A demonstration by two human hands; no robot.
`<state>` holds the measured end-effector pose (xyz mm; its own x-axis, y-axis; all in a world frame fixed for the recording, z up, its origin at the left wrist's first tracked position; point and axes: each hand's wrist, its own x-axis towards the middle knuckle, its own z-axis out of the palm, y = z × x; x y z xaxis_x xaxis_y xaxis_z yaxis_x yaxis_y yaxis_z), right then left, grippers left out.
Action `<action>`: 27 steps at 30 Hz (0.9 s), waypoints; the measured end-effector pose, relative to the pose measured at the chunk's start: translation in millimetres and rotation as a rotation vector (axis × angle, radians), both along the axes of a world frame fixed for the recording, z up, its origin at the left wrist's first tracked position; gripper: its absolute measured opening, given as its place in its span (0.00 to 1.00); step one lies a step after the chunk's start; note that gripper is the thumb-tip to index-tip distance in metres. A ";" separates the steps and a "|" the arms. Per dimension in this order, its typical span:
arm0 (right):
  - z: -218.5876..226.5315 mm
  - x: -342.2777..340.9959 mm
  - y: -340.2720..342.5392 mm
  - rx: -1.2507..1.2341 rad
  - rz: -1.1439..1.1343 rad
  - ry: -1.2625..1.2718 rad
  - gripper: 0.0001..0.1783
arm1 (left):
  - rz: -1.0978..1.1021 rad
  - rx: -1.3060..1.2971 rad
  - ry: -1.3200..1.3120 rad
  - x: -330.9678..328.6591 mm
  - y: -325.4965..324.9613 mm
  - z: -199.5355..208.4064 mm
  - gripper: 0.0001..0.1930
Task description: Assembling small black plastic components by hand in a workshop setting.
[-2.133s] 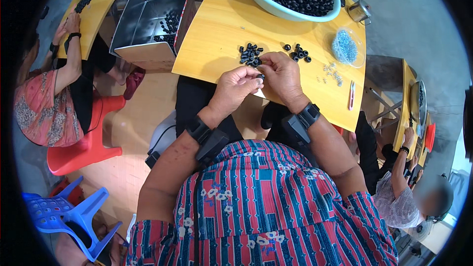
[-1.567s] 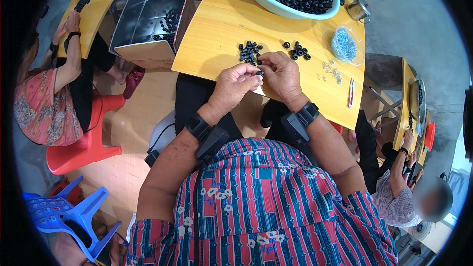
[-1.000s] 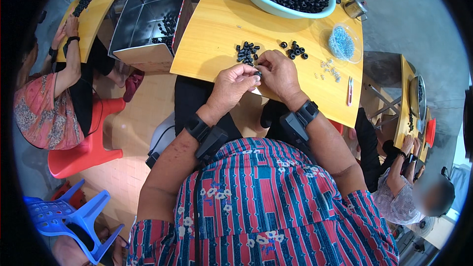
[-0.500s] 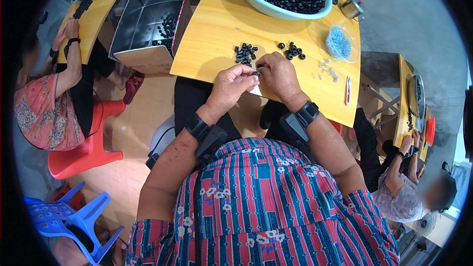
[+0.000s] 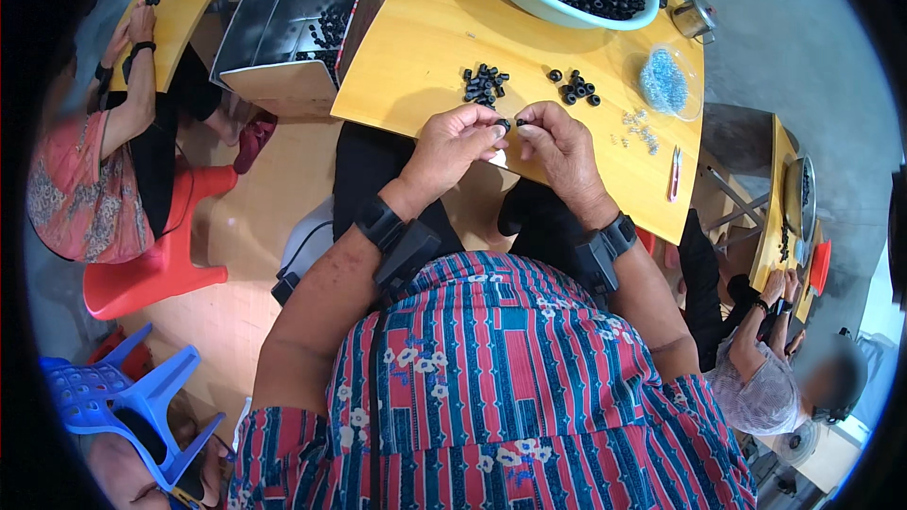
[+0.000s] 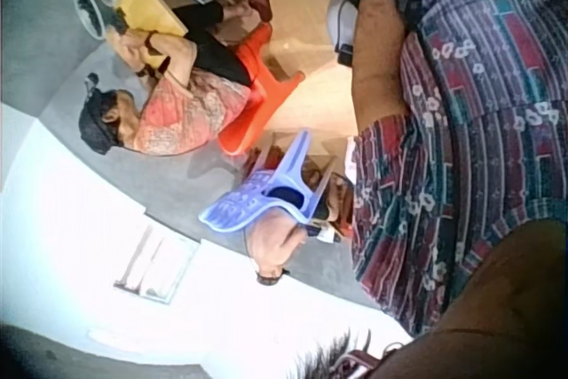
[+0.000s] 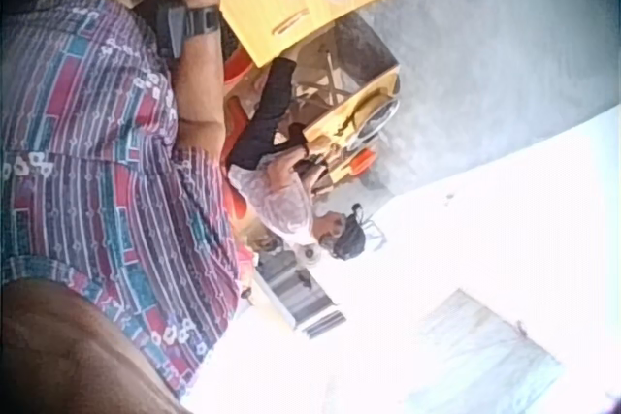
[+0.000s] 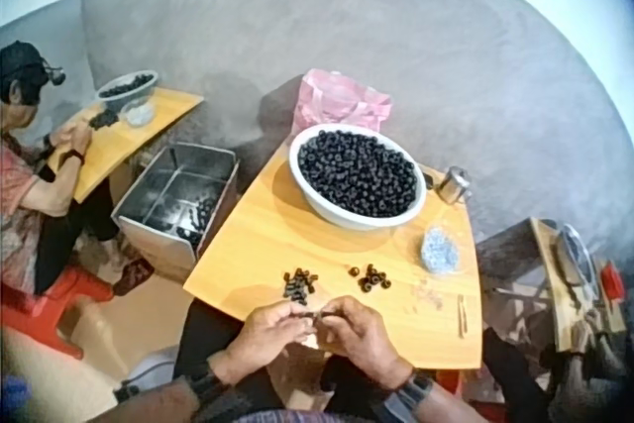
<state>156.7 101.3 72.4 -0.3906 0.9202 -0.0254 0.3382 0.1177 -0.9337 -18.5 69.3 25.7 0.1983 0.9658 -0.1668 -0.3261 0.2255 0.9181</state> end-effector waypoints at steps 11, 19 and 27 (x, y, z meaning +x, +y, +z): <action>-7.2 0.5 -1.5 -0.212 -0.118 0.226 0.05 | -0.009 0.021 0.011 1.6 -1.9 0.7 0.11; 0.6 -2.1 -3.2 -0.260 -0.172 0.257 0.08 | 0.020 0.017 -0.018 1.3 -1.4 1.0 0.11; 3.7 -5.4 -1.8 -0.253 -0.182 0.228 0.08 | 0.017 0.011 -0.026 1.1 -0.8 0.2 0.11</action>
<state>151.3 99.5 76.1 -0.2427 0.9510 -0.1918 0.1129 -0.1686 -0.9792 -17.3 68.4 25.9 0.1858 0.9709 -0.1512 -0.3533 0.2096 0.9117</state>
